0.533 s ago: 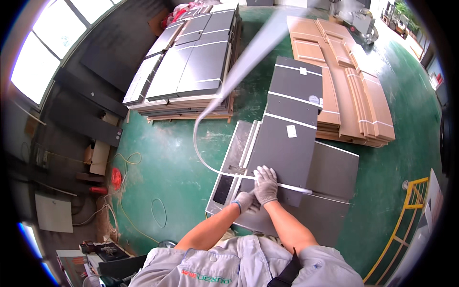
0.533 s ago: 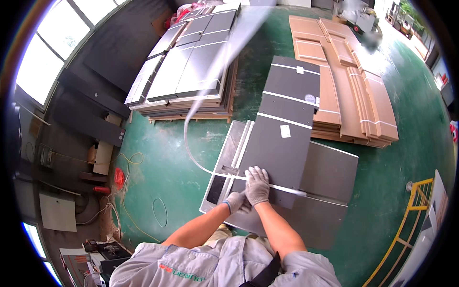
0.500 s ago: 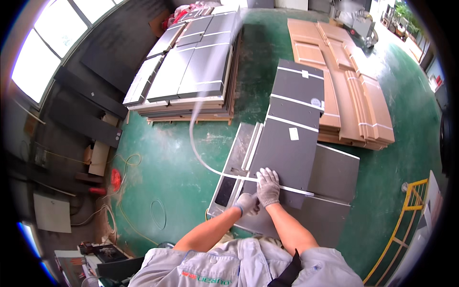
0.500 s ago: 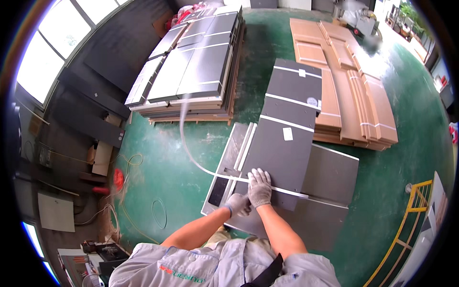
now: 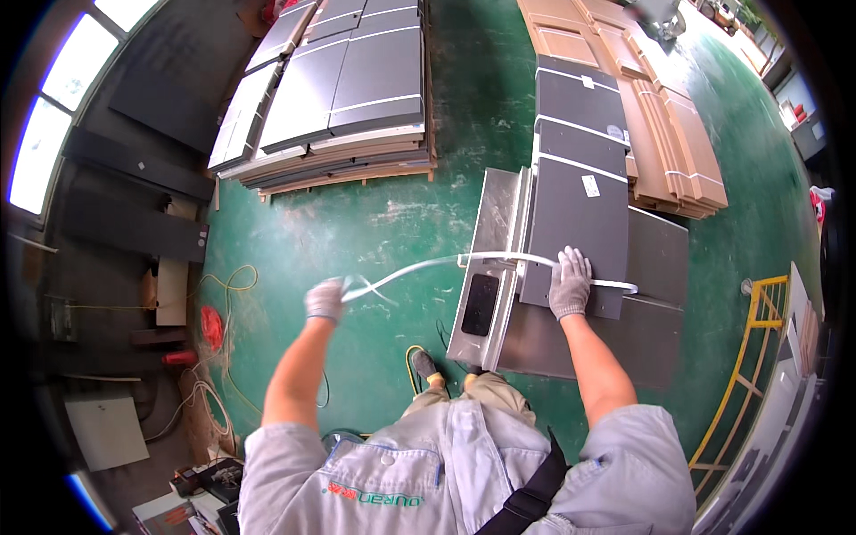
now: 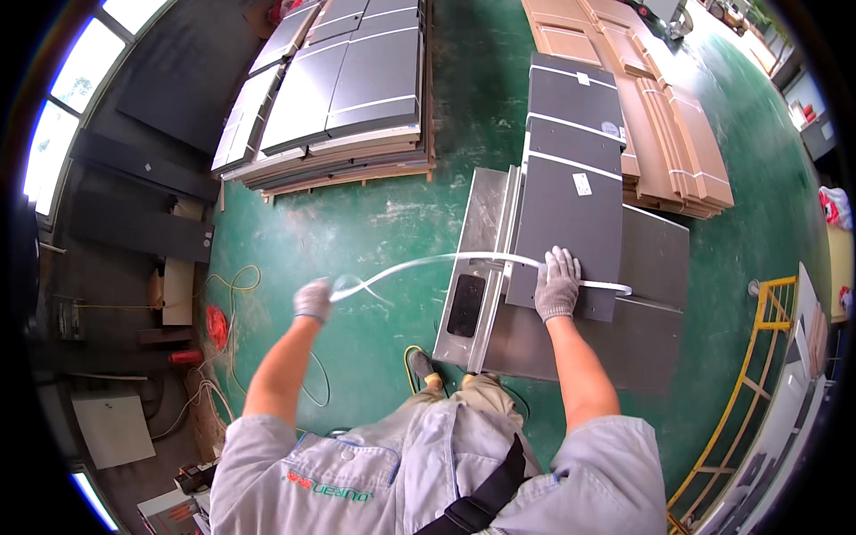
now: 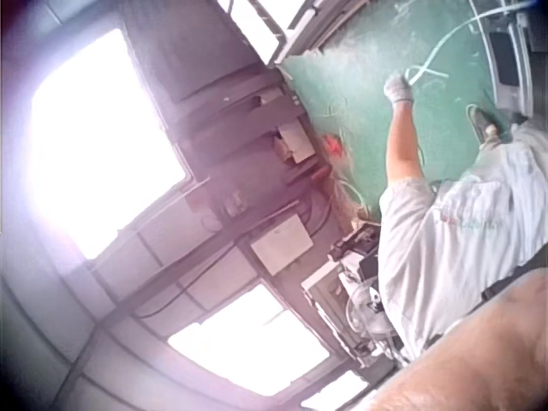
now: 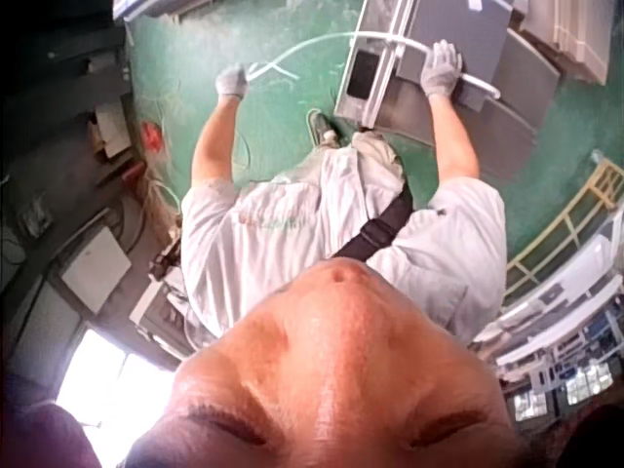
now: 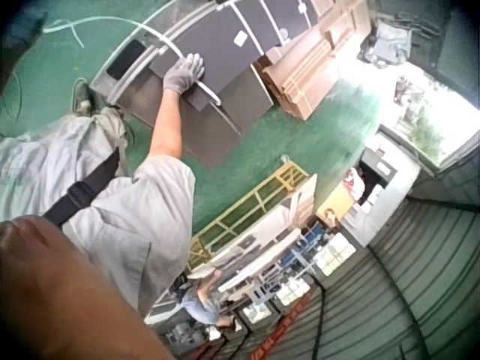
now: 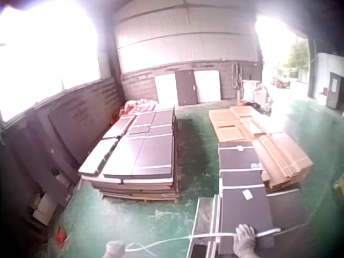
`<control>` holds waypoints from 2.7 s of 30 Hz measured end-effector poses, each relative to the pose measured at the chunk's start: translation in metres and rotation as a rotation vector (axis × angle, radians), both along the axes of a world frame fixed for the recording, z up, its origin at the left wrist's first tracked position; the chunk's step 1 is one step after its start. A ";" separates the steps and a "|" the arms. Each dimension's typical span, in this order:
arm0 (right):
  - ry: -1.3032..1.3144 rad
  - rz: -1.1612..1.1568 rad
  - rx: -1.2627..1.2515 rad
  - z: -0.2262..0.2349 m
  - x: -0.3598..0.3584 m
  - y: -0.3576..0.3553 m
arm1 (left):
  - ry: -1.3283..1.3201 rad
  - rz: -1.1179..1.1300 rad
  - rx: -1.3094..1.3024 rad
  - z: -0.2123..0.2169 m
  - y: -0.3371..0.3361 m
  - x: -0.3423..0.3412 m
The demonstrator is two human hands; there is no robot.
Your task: The person gathers dark rectangular panels on a workbench, aligns them into stacks, and secures each stack with white plastic straps. The person then lifts the strapped bundles and places them onto a larger stack of similar bundles.
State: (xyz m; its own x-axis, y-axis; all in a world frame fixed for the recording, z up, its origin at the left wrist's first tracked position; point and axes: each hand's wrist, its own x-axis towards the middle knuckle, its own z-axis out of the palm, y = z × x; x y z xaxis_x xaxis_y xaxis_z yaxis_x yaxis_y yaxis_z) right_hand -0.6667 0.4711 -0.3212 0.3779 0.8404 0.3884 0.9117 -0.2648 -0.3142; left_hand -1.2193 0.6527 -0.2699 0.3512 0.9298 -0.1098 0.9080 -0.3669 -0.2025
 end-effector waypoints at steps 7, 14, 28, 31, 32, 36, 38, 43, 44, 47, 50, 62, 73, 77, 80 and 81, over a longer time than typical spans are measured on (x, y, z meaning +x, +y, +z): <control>0.051 0.031 0.005 0.013 -0.014 0.006 | 0.082 0.271 -0.109 0.040 -0.038 -0.085; 0.029 0.079 0.055 0.011 -0.007 0.003 | -0.861 -0.479 -0.239 0.067 -0.091 0.311; -0.034 -0.338 -0.083 -0.004 -0.011 0.015 | 0.090 -0.209 -0.028 0.018 0.205 -0.079; -0.038 -0.352 -0.136 -0.002 -0.013 0.015 | 0.185 -0.025 0.104 0.056 0.267 -0.166; -0.039 -0.352 -0.157 -0.002 -0.012 0.019 | 0.157 0.014 0.165 0.070 0.281 -0.186; -0.055 -0.342 -0.141 0.015 -0.020 0.025 | -0.065 0.080 0.295 0.078 0.357 -0.196; -0.087 -0.327 -0.131 0.029 -0.028 0.046 | -0.581 0.321 -0.028 0.050 0.376 -0.190; -0.021 -0.491 -0.232 0.002 -0.014 0.014 | -1.569 0.520 -0.922 0.103 0.229 0.087; -0.017 -0.509 -0.235 0.002 -0.015 0.013 | -1.571 0.519 -0.999 0.096 0.207 0.120; -0.009 -0.507 -0.264 0.003 -0.018 0.022 | -1.542 0.539 -1.082 0.064 0.158 0.184; -0.003 -0.511 -0.265 0.000 -0.016 0.024 | -1.432 0.448 -1.001 0.031 0.128 0.210; 0.012 -0.496 -0.189 0.006 -0.015 0.021 | -1.343 0.264 -0.798 -0.008 0.082 0.236; 0.004 -0.482 -0.174 0.010 -0.015 0.018 | -1.117 -0.246 -0.854 -0.032 0.019 0.275; 0.001 -0.476 -0.177 0.014 -0.015 0.021 | -1.035 -0.423 -0.850 -0.042 0.022 0.294; -0.007 -0.478 -0.181 0.013 -0.014 0.022 | -0.886 -0.455 -0.782 -0.030 0.028 0.318; -0.011 -0.481 -0.174 0.015 -0.015 0.021 | -0.853 -0.444 -0.752 -0.021 0.030 0.317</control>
